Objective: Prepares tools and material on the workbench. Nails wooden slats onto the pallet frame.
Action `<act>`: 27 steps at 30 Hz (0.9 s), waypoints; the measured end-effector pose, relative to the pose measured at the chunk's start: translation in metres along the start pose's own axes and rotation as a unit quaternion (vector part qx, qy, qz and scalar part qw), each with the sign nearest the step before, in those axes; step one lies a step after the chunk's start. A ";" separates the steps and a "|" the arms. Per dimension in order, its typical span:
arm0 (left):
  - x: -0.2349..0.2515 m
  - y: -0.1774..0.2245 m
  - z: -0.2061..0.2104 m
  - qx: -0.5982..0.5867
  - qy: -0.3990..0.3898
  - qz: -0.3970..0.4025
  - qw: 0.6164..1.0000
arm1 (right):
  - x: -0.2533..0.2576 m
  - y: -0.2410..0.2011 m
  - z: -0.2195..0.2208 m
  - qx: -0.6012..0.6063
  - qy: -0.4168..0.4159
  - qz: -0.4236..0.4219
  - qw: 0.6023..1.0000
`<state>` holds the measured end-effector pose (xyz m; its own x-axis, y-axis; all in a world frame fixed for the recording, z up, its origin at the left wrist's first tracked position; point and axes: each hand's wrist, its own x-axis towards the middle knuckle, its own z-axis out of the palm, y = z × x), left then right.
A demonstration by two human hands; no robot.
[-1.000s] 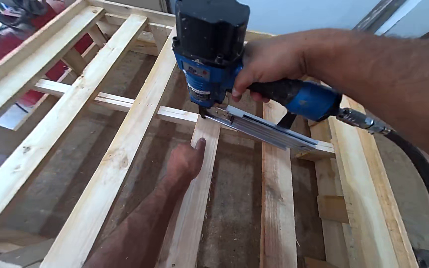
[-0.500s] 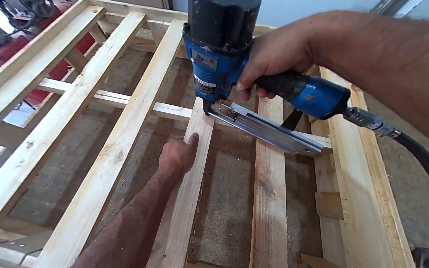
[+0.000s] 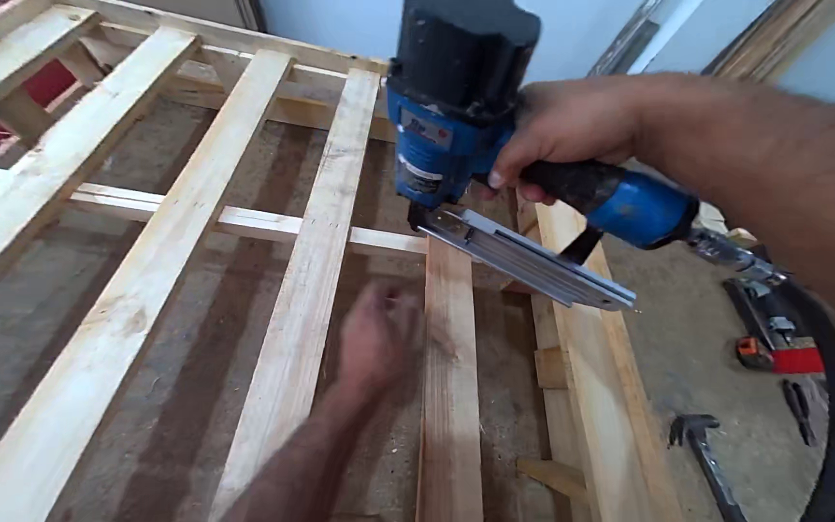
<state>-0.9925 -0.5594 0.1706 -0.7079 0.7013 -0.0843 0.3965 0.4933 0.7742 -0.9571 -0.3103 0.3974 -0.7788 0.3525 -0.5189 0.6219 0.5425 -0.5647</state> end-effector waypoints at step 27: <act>0.013 0.044 0.075 -0.006 -0.079 -0.237 0.968 | -0.023 0.087 -0.024 -0.042 -0.024 0.053 0.997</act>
<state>-0.9405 -0.4901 0.1564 -0.7101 0.4685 -0.5257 0.0421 0.7734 0.6325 -0.8871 -0.2529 0.3759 -0.7025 0.3762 -0.6041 0.6903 0.5669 -0.4496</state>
